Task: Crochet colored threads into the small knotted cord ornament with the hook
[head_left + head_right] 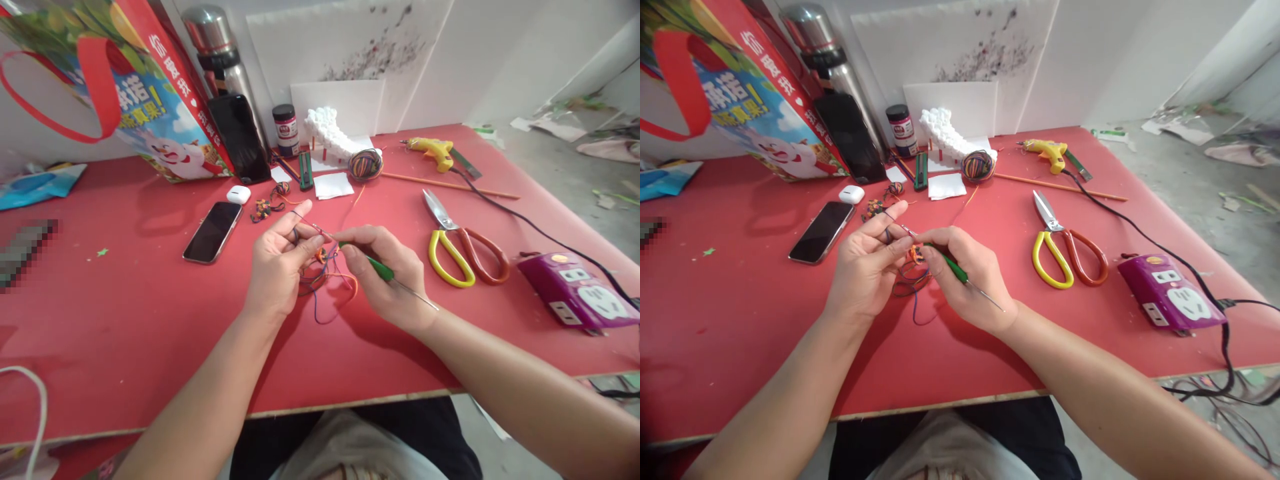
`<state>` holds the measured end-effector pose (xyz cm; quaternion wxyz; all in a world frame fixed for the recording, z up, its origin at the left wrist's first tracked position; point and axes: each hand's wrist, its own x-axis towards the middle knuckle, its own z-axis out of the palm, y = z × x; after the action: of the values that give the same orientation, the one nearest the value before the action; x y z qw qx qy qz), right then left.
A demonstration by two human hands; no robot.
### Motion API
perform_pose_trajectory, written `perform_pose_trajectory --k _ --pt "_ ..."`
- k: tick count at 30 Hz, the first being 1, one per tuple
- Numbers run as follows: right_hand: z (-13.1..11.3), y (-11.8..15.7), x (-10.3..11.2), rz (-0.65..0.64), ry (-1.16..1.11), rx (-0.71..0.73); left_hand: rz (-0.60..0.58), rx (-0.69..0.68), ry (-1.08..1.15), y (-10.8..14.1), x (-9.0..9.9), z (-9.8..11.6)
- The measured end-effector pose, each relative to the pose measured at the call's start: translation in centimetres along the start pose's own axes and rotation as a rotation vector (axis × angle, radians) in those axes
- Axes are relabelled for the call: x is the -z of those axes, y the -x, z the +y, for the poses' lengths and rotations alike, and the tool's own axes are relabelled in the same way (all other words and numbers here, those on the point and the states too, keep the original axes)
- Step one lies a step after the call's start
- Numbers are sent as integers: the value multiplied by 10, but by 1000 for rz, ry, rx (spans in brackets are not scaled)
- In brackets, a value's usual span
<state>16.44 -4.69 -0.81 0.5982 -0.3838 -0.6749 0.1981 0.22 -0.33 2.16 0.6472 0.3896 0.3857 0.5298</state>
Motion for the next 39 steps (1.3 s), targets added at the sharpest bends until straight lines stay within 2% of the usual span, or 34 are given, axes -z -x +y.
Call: perform_pose_trajectory --k 4,8,11,15,19,23,31,39 --pt "2 -1 1 -71 35 95 -21 8 -6 1 -1 -2" --pt "2 1 -5 -4 117 44 20 -36 -45 5 -6 -5" --pt "1 6 -10 15 152 51 5 21 24 7 -9 -6" --pt "2 6 -7 -39 120 148 -69 86 110 6 -6 0" --pt "5 1 0 -82 62 231 -75 68 84 1 0 9" --pt "5 -4 4 -86 50 211 -65 39 67 -1 4 16" --pt "0 -6 11 -122 56 181 -32 68 3 -4 8 22" --pt "-2 -11 16 -160 70 210 -32 117 -27 -5 8 27"
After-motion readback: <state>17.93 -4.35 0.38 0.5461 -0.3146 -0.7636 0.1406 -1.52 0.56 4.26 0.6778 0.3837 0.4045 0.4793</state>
